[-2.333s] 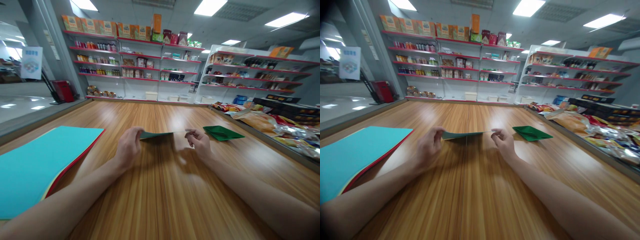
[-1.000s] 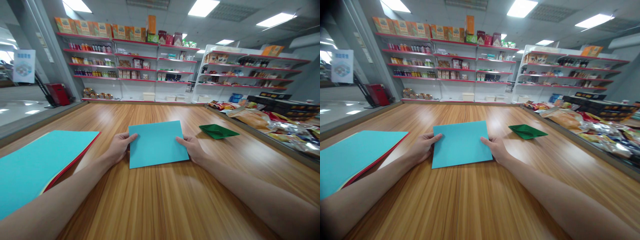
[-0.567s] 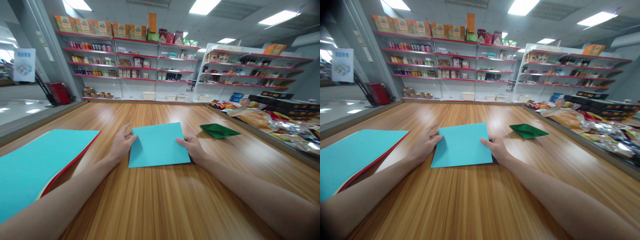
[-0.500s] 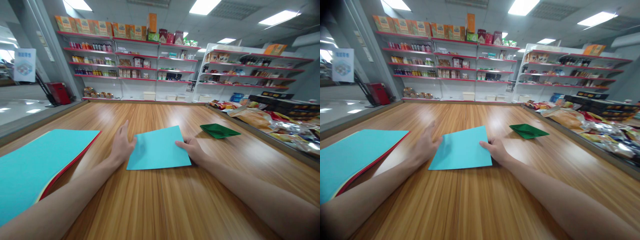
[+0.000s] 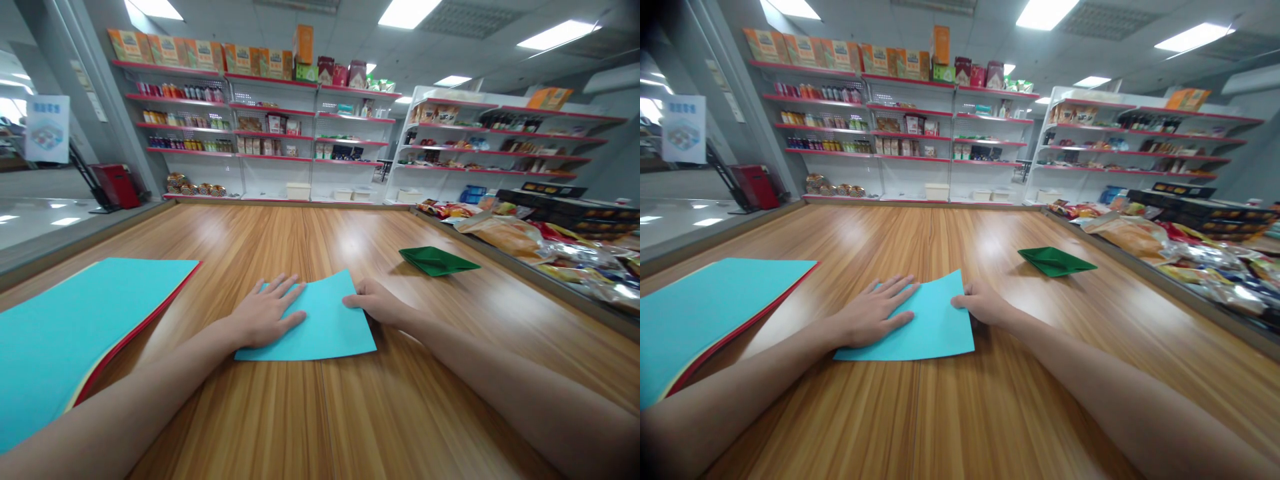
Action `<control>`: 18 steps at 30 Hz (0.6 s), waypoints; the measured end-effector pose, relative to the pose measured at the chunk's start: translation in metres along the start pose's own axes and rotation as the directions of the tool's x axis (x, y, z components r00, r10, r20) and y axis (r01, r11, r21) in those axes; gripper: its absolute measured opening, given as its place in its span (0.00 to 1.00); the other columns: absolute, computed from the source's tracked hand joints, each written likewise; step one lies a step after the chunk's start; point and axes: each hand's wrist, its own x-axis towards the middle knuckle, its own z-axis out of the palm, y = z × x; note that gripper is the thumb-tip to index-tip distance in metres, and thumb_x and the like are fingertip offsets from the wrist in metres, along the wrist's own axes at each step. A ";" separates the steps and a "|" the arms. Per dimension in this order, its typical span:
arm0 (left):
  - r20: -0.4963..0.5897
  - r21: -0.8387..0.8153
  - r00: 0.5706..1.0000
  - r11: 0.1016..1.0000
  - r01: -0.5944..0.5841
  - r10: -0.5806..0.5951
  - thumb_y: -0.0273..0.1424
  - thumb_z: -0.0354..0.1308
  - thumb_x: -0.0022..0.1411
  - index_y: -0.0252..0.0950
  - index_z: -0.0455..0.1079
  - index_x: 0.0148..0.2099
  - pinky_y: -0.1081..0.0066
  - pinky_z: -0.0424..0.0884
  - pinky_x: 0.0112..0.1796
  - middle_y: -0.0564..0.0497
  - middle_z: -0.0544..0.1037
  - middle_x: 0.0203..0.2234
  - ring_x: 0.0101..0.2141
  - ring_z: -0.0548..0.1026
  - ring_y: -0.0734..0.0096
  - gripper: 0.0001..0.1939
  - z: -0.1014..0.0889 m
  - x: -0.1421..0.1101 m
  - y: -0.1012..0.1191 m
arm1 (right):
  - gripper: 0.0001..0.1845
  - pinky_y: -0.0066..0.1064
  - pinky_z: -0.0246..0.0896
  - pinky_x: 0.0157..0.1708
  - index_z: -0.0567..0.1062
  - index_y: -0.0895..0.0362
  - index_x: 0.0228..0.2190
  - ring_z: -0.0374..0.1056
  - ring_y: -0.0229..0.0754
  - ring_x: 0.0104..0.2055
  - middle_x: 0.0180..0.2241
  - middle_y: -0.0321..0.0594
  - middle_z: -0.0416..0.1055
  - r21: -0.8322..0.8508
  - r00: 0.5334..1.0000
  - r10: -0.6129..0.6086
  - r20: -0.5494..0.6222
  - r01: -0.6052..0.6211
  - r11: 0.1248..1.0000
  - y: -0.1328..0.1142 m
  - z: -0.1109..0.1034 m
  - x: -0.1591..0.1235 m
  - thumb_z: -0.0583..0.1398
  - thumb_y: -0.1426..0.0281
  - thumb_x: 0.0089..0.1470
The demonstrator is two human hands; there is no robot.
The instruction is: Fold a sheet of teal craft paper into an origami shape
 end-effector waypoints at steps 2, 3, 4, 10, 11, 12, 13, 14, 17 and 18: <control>-0.021 0.028 1.000 1.000 0.008 -0.008 0.51 0.37 0.66 0.42 0.44 0.68 0.38 0.38 0.56 0.43 0.45 0.66 0.64 0.41 0.44 0.33 -0.003 -0.002 0.002 | 0.15 0.25 0.51 0.17 0.69 0.59 0.17 0.59 0.34 0.18 0.15 0.35 0.66 0.063 1.000 -0.009 -0.009 0.009 0.998 0.002 0.000 0.001 0.59 0.62 0.45; -0.025 0.043 0.999 0.998 -0.037 0.038 0.50 0.38 0.67 0.42 0.45 0.68 0.37 0.36 0.55 0.43 0.46 0.66 0.64 0.41 0.43 0.32 -0.005 -0.003 0.005 | 0.14 0.25 0.52 0.18 0.70 0.59 0.18 0.60 0.35 0.18 0.16 0.36 0.67 0.082 1.000 -0.003 -0.008 0.003 0.997 0.002 0.000 0.001 0.60 0.62 0.44; -0.012 0.056 0.990 0.989 -0.138 0.139 0.48 0.38 0.68 0.43 0.46 0.68 0.36 0.32 0.55 0.44 0.48 0.65 0.64 0.40 0.43 0.30 -0.007 -0.005 0.009 | 0.13 0.25 0.53 0.18 0.70 0.59 0.18 0.60 0.35 0.19 0.17 0.36 0.68 0.093 1.000 0.005 -0.006 -0.004 0.996 0.002 0.000 0.000 0.60 0.62 0.44; 0.110 -0.026 0.953 0.960 -0.280 0.281 0.52 0.42 0.64 0.50 0.38 0.68 0.41 0.40 0.57 0.48 0.39 0.67 0.64 0.41 0.46 0.34 -0.009 -0.003 0.012 | 0.11 0.26 0.55 0.20 0.70 0.60 0.18 0.61 0.35 0.19 0.19 0.37 0.69 0.174 0.999 0.032 0.006 -0.032 0.984 -0.002 -0.001 -0.001 0.60 0.64 0.41; 0.086 -0.012 0.975 0.978 -0.206 0.207 0.53 0.42 0.64 0.49 0.39 0.68 0.41 0.39 0.57 0.48 0.40 0.67 0.64 0.42 0.46 0.35 -0.007 -0.002 0.007 | 0.11 0.25 0.55 0.19 0.70 0.60 0.17 0.60 0.34 0.19 0.18 0.37 0.69 0.179 0.999 0.037 0.005 -0.037 0.983 -0.002 -0.001 -0.001 0.60 0.65 0.40; 0.074 -0.001 0.987 0.990 -0.142 0.142 0.52 0.40 0.65 0.47 0.39 0.68 0.40 0.39 0.57 0.47 0.41 0.66 0.64 0.41 0.46 0.34 -0.006 -0.001 0.002 | 0.10 0.25 0.53 0.19 0.69 0.60 0.16 0.59 0.33 0.18 0.17 0.36 0.68 0.180 0.999 0.042 -0.001 -0.041 0.983 -0.002 -0.001 -0.001 0.60 0.65 0.39; 0.071 0.011 0.993 0.996 -0.093 0.092 0.51 0.40 0.66 0.46 0.40 0.68 0.39 0.38 0.57 0.46 0.42 0.66 0.64 0.41 0.46 0.34 -0.006 -0.001 -0.002 | 0.10 0.24 0.52 0.18 0.68 0.59 0.15 0.57 0.32 0.17 0.15 0.34 0.66 0.178 0.999 0.047 -0.010 -0.044 0.983 -0.002 -0.001 -0.001 0.60 0.66 0.38; 0.062 0.027 0.997 0.998 -0.050 0.048 0.51 0.39 0.66 0.44 0.40 0.68 0.37 0.38 0.56 0.45 0.42 0.66 0.64 0.40 0.44 0.34 -0.006 -0.002 -0.004 | 0.11 0.24 0.50 0.17 0.66 0.59 0.13 0.55 0.31 0.16 0.14 0.33 0.65 0.177 0.999 0.050 -0.021 -0.045 0.983 -0.002 -0.001 -0.001 0.60 0.67 0.38; 0.000 0.080 0.994 0.991 -0.105 0.106 0.43 0.40 0.68 0.42 0.48 0.67 0.35 0.35 0.55 0.45 0.43 0.66 0.64 0.36 0.42 0.28 -0.011 -0.006 0.003 | 0.11 0.24 0.47 0.16 0.64 0.58 0.12 0.53 0.31 0.15 0.13 0.32 0.62 0.193 0.998 0.055 -0.040 -0.047 0.980 -0.002 -0.001 -0.001 0.59 0.67 0.36; 0.029 0.069 0.971 0.969 -0.238 0.237 0.39 0.41 0.68 0.45 0.49 0.67 0.37 0.35 0.56 0.49 0.43 0.66 0.64 0.37 0.44 0.26 -0.014 -0.008 0.009 | 0.10 0.24 0.47 0.16 0.65 0.59 0.13 0.54 0.31 0.15 0.13 0.32 0.62 0.200 0.997 0.062 -0.043 -0.052 0.978 -0.003 -0.001 -0.002 0.59 0.67 0.36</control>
